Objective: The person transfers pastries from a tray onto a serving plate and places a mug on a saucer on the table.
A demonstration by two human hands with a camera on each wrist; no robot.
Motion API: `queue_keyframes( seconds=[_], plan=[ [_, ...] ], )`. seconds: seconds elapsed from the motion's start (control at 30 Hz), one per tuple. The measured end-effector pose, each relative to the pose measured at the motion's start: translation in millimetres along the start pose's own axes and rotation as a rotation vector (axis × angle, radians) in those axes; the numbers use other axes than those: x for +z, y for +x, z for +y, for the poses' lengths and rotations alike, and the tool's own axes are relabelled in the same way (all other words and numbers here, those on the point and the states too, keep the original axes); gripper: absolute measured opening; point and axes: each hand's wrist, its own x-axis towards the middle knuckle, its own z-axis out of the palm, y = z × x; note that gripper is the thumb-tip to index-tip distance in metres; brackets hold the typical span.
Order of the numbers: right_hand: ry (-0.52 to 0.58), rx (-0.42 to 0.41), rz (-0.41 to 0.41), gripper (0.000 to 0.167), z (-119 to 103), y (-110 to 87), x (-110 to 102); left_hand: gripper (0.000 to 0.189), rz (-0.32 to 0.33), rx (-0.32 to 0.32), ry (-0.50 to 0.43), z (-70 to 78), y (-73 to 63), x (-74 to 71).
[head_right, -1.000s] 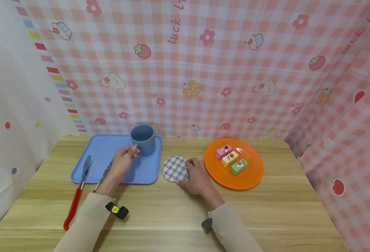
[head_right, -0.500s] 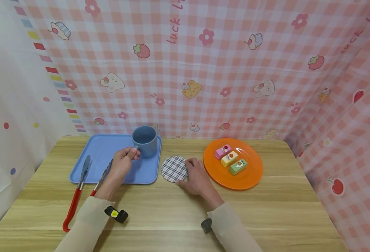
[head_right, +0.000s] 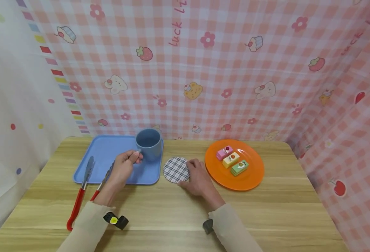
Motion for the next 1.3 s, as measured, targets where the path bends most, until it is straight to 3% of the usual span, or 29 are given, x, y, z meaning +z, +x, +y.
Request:
queue_keyframes(
  seconds=[0.27, 0.43, 1.03, 1.3],
  plan=[
    [0.000, 0.018, -0.006, 0.086, -0.1, 0.0, 1.0, 0.029, -0.027, -0.008, -0.004, 2.7, -7.7, -2.1],
    [-0.001, 0.016, -0.005, 0.086, -0.2, 1.8, 1.3, 0.027, -0.020, 0.020, -0.021, 7.3, -11.4, -0.2],
    [0.000, 0.022, 0.000, 0.085, 0.1, 2.8, 0.7, 0.027, -0.099, 0.045, -0.076, 11.6, -21.1, 20.1],
    [0.000, 0.015, -0.002, 0.086, -0.4, 1.4, 0.2, 0.026, -0.086, 0.051, -0.095, 11.4, -20.2, 29.1]
  ],
)
